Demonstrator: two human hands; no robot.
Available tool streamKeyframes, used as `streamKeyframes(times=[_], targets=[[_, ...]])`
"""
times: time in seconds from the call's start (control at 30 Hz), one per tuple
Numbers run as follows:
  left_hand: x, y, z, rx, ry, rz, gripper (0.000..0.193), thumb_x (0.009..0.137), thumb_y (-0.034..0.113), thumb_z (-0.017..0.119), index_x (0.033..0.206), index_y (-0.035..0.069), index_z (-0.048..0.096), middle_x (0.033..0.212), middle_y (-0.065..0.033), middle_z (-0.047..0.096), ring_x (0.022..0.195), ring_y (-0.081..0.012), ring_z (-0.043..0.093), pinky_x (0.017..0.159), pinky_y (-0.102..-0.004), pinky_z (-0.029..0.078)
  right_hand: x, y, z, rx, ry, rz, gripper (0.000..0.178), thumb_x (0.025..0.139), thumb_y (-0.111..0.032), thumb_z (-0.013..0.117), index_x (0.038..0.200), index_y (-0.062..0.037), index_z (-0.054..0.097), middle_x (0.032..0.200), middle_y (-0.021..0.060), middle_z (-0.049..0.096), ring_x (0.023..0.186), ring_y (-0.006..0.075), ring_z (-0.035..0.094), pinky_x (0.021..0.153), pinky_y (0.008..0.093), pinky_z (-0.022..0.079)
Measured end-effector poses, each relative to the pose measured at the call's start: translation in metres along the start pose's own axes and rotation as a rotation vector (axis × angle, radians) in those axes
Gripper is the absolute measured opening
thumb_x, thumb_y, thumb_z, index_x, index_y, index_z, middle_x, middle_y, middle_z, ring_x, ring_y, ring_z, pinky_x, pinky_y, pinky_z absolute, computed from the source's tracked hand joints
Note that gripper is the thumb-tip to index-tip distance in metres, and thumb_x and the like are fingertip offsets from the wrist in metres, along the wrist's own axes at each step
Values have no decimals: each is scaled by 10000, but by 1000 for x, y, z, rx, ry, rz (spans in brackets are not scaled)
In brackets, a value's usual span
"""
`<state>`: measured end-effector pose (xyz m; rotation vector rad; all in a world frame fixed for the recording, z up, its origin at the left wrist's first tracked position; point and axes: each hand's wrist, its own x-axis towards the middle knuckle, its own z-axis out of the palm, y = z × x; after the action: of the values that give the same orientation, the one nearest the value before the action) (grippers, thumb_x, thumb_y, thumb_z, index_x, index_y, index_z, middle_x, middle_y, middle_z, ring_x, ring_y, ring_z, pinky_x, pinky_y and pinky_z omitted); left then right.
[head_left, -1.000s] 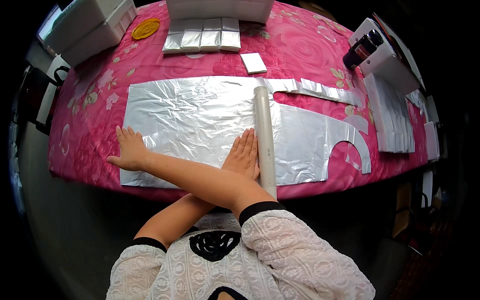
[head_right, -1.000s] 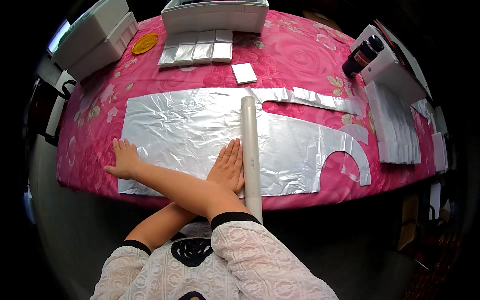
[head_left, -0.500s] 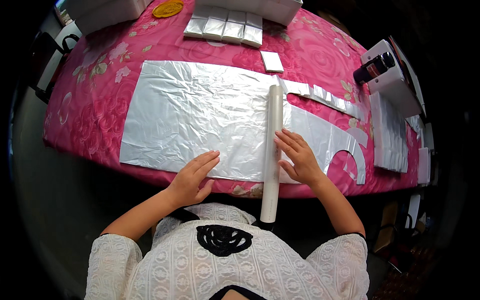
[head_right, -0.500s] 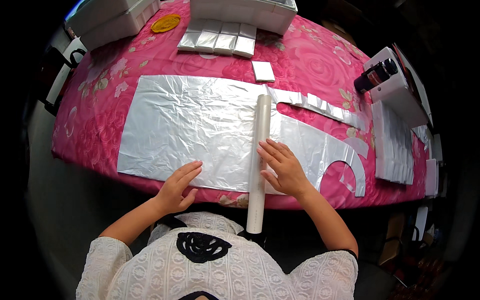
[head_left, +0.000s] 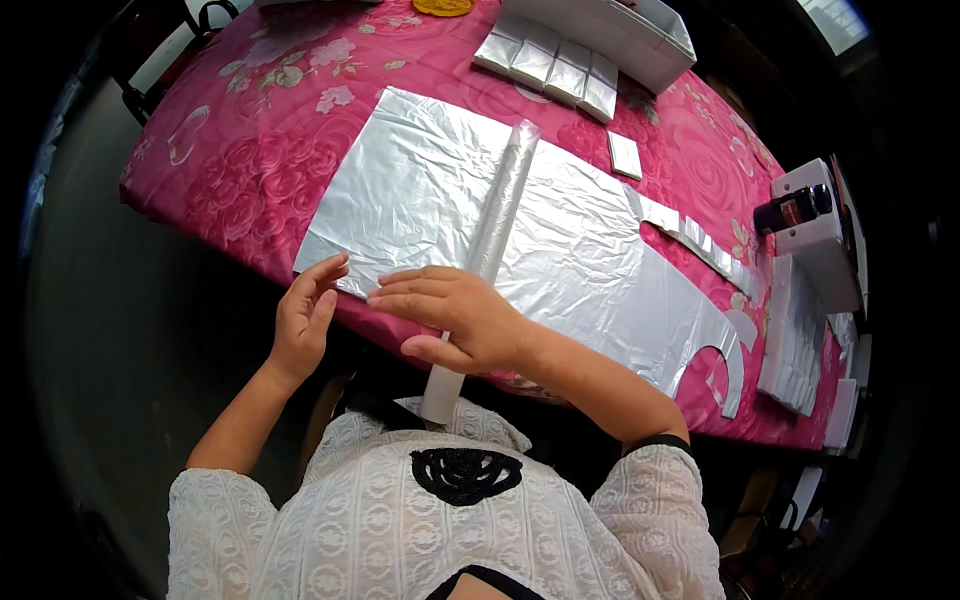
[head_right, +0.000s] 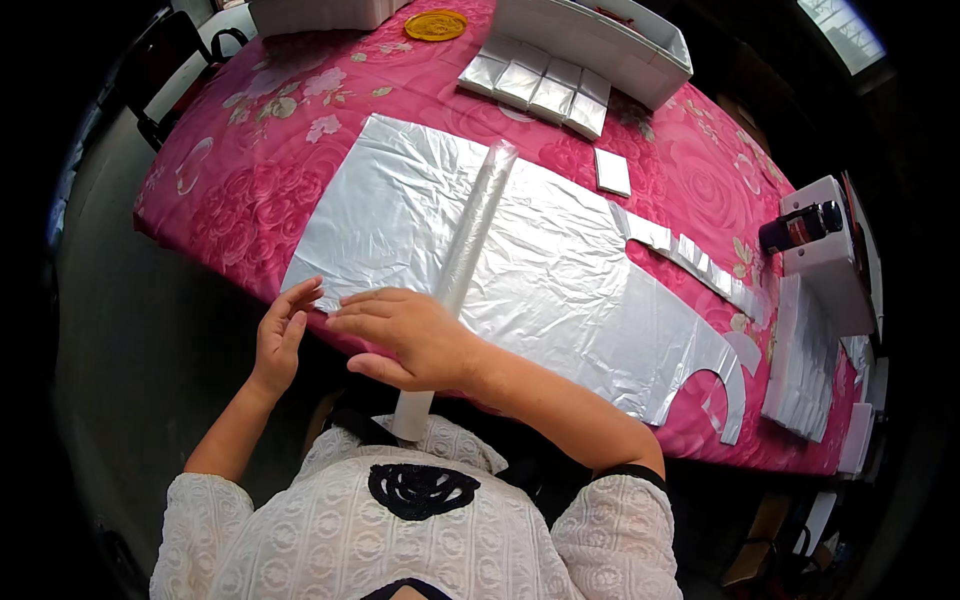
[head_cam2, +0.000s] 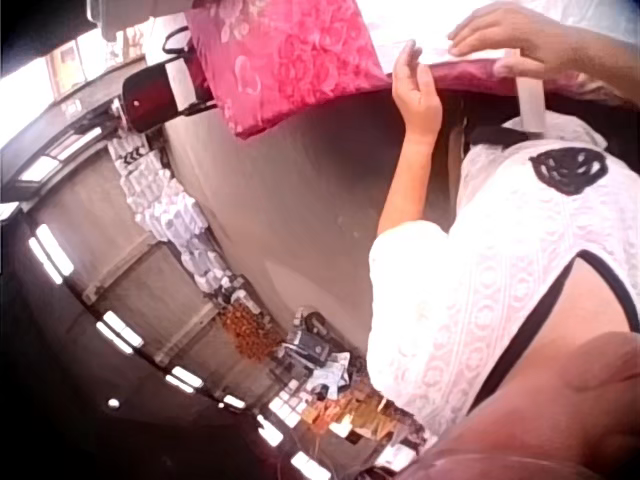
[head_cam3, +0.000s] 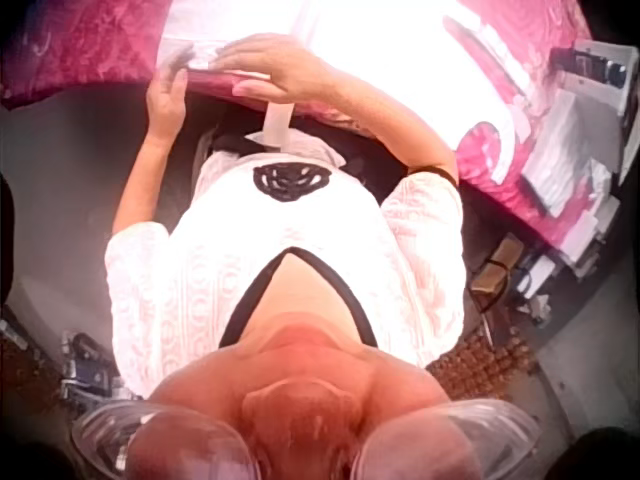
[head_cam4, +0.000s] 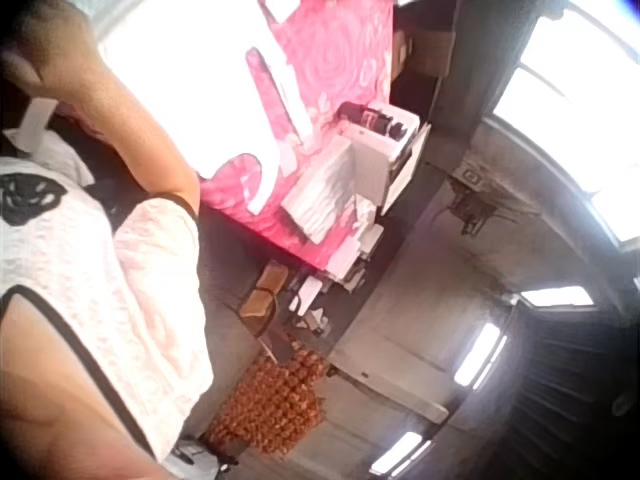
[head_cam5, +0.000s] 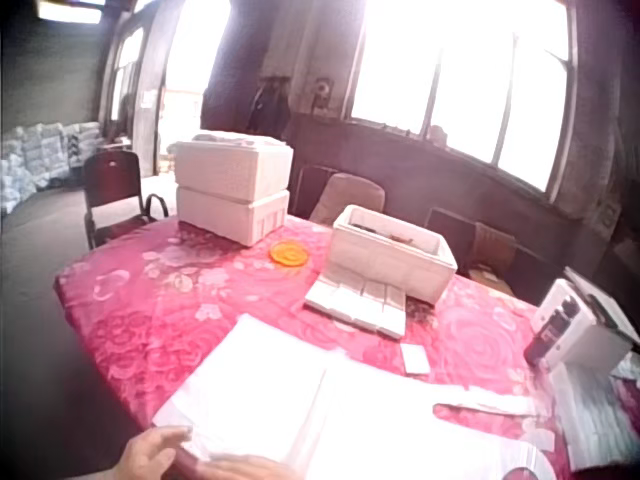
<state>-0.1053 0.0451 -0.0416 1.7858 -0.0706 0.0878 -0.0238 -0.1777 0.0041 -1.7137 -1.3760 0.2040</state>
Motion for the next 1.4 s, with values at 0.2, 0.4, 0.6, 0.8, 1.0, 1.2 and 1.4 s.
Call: streamKeyframes(times=[0.2,0.4,0.6,0.8,1.0,1.2,1.4], targets=[[-27,-4,-26,41,21,-73,337,899,94,437,1215,-9,492,1153,-112,557,1050,-181,543,924,-289,404,-2,80,-13,-646,-233,28,570,859,-437,491,1299,-80,423,1319,108,454,1279,275,349,1082,445,216],[-40,-11,-30,17,72,-205,360,888,132,491,1213,-23,471,1147,-135,547,994,-186,565,869,-287,439,83,105,38,-532,-122,44,435,846,-326,508,1180,-50,545,1251,106,522,1261,260,377,1064,450,228],[-29,-9,-22,564,36,-236,584,789,249,665,1240,-27,418,1077,-177,556,889,-230,592,784,-322,481,150,106,88,-513,548,329,454,748,-128,545,1184,-7,508,1263,161,479,1270,314,342,1063,434,219],[-33,-17,-17,-262,-52,-530,536,756,141,695,1204,-20,449,1021,-100,587,879,-173,594,762,-286,490,120,105,98,56,901,671,774,744,-127,551,1372,73,146,1367,294,259,1316,386,202,1087,430,154],[-25,5,2,-1132,-453,-504,713,711,316,696,1235,-76,411,976,-140,600,725,-170,624,639,-294,531,83,47,37,1314,619,433,816,741,-605,606,1237,1,376,1032,172,548,914,232,573,809,376,488],[6,38,31,-618,-344,-549,704,724,430,681,1179,-65,470,904,-119,607,666,-149,613,611,-261,512,48,27,-13,967,615,528,646,737,-552,666,1052,-9,514,846,98,601,816,181,590,718,331,505],[-2,44,62,-495,-294,-535,394,746,169,715,1035,-7,513,781,-41,553,625,-104,562,567,-249,483,6,22,-8,788,771,650,490,708,-392,761,950,-26,542,764,43,573,654,101,531,589,234,434]])
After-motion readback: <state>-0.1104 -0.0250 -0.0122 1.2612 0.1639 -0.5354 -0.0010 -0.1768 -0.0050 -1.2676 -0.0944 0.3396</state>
